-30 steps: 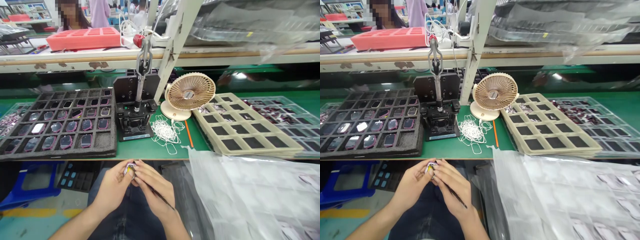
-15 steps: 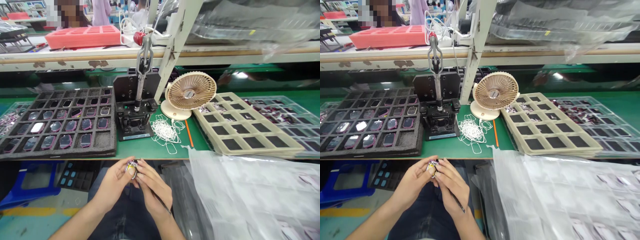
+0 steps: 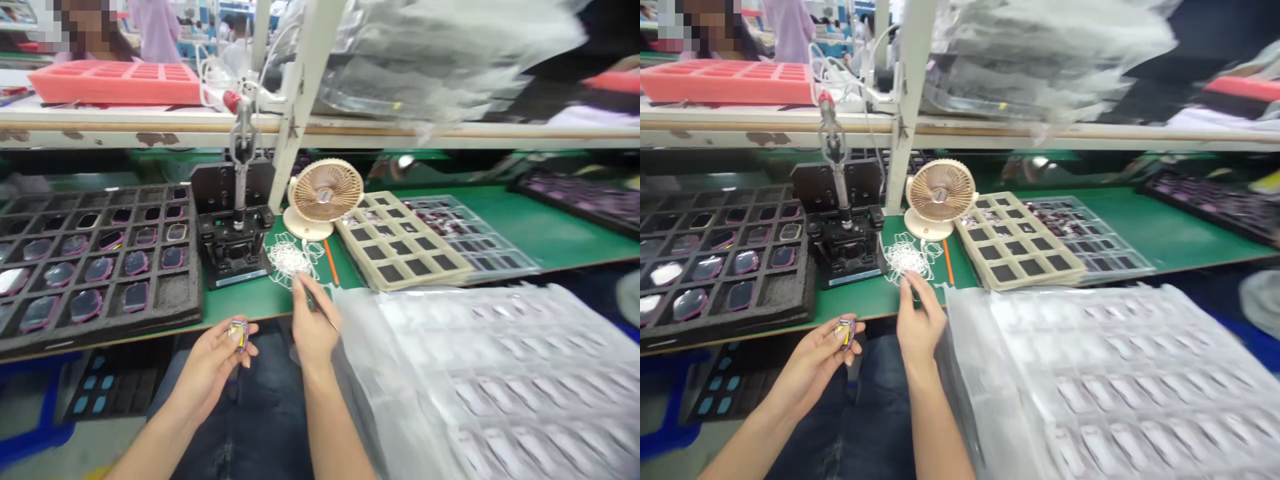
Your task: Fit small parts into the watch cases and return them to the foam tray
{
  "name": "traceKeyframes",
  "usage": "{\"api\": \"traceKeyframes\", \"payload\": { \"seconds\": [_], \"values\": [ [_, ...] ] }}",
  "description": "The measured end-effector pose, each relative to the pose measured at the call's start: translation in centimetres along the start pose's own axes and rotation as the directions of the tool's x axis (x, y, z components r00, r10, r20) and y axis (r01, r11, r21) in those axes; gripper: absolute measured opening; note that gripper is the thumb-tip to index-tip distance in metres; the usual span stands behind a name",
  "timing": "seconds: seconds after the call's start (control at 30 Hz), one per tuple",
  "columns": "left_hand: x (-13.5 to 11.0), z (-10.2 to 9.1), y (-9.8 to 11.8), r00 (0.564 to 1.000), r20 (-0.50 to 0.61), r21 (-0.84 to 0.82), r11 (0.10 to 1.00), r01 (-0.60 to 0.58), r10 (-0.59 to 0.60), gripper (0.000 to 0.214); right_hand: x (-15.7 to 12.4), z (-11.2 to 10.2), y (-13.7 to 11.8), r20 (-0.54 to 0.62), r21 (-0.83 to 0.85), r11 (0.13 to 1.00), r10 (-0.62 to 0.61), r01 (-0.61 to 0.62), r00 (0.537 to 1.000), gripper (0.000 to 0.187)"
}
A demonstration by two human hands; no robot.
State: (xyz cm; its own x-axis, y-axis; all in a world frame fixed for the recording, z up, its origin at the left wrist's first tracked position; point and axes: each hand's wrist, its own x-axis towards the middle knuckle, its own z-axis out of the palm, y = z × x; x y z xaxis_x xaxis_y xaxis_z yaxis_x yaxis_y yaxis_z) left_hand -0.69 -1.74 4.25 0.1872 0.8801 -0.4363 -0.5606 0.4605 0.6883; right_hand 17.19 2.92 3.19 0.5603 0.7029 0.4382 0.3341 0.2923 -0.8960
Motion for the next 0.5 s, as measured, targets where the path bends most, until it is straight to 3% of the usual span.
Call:
{"api": "traceKeyframes", "payload": {
  "seconds": [0.13, 0.27, 0.37, 0.43, 0.5],
  "values": [
    [0.1, 0.3, -0.7, 0.998, 0.054, 0.046, 0.998, 0.034, -0.036, 0.044, 2.7, -0.2, -0.6, 0.09, -0.223, 0.969, -0.083, 0.101, 0.992, 0.028],
    [0.4, 0.7, -1.0, 0.993, 0.106, 0.064, 0.997, 0.05, -0.056, 0.043, 2.2, -0.8, -1.6, 0.157, -0.231, 0.972, -0.003, 0.039, 0.988, 0.036],
    [0.8, 1.0, -1.4, 0.988, 0.142, 0.061, 0.997, 0.057, -0.065, 0.044, 2.1, -1.8, -2.7, 0.145, -0.211, 0.977, 0.014, 0.017, 0.989, 0.039],
    [1.2, 1.3, -1.7, 0.982, 0.172, 0.057, 0.996, 0.065, -0.074, 0.046, 3.4, -2.6, -3.4, 0.114, -0.198, 0.98, 0.016, 0.007, 0.993, 0.04],
    [1.4, 1.7, -1.9, 0.977, 0.196, 0.047, 0.996, 0.069, -0.077, 0.048, 6.5, -3.2, -3.9, 0.101, -0.229, 0.973, -0.016, 0.039, 0.995, 0.043]
  ]
}}
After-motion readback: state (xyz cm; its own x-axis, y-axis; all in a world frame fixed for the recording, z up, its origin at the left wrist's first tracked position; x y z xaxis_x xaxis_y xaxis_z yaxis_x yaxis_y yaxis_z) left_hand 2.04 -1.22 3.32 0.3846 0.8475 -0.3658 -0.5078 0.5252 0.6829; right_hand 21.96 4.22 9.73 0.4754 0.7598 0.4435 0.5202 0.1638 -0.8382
